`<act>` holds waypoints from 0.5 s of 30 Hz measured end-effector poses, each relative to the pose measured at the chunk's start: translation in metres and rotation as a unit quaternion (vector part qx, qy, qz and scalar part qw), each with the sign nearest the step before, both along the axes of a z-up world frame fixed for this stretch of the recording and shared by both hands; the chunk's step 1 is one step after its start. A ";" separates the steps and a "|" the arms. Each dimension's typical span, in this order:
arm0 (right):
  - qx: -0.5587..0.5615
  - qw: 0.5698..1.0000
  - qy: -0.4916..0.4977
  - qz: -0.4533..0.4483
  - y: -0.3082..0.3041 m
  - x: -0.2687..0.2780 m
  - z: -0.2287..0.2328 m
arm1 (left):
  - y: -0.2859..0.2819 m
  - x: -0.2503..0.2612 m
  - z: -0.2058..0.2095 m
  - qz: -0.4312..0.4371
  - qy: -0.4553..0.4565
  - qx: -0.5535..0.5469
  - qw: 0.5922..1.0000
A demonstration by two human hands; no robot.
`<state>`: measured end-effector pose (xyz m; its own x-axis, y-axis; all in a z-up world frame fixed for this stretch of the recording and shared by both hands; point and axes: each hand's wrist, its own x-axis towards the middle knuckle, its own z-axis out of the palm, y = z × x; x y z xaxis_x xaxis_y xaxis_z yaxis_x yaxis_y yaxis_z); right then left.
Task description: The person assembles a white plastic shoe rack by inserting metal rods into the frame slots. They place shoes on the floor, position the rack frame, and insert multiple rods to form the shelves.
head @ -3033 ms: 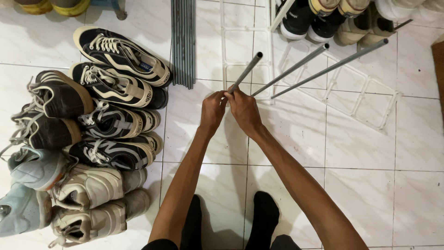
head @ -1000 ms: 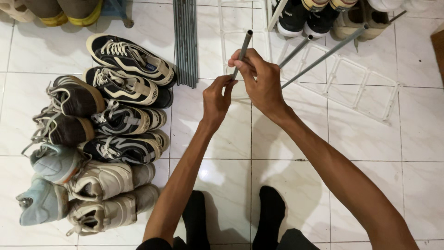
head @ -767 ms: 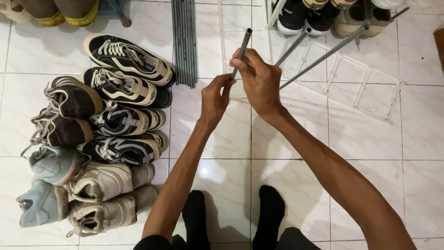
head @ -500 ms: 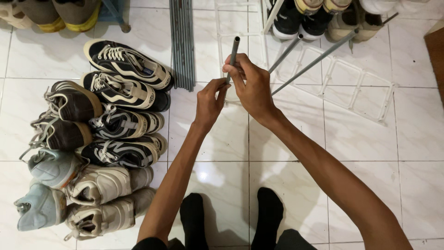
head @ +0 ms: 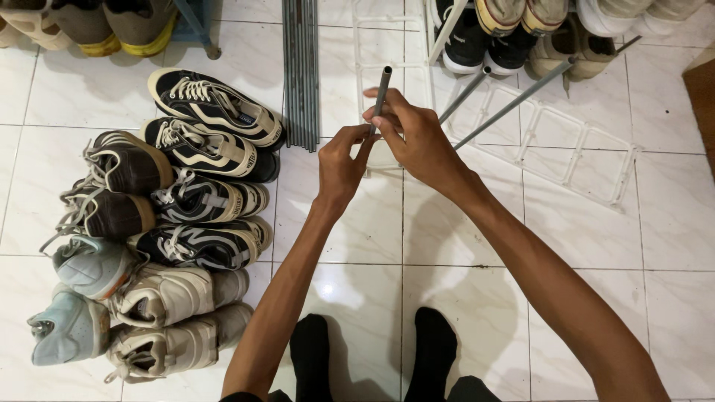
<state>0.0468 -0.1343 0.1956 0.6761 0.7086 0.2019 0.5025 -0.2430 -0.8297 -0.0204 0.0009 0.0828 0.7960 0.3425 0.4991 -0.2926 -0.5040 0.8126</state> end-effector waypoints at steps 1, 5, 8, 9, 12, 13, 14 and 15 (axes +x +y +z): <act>-0.006 1.000 0.013 -0.010 0.000 -0.001 0.000 | -0.002 0.000 0.000 -0.002 -0.006 -0.005 1.000; 0.015 0.999 -0.019 -0.033 0.002 -0.002 -0.007 | -0.003 0.000 0.000 -0.005 -0.011 0.005 1.000; 0.031 0.997 -0.023 -0.067 0.002 -0.009 -0.013 | -0.003 0.001 0.001 -0.017 -0.020 0.006 1.000; 0.042 0.995 -0.031 -0.080 0.003 -0.011 -0.015 | -0.003 0.003 0.002 -0.022 -0.024 0.005 0.999; 0.064 0.991 -0.056 -0.105 0.001 -0.014 -0.017 | -0.002 0.006 0.004 -0.039 0.005 0.005 0.999; 0.070 0.989 -0.064 -0.113 0.001 -0.014 -0.017 | -0.002 0.008 0.004 -0.046 0.020 0.006 0.999; 0.070 0.987 -0.069 -0.124 0.001 -0.016 -0.018 | -0.002 0.007 0.004 -0.046 0.018 0.005 0.999; 0.070 0.985 -0.075 -0.136 0.003 -0.019 -0.019 | -0.002 0.007 0.003 -0.047 0.017 0.004 0.999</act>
<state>0.0283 -0.1309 0.1765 0.7921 0.4641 0.3964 0.5538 -0.2735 -0.7864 -0.0138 -0.0011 0.0863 0.8405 0.2624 0.4740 -0.3117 -0.4814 0.8192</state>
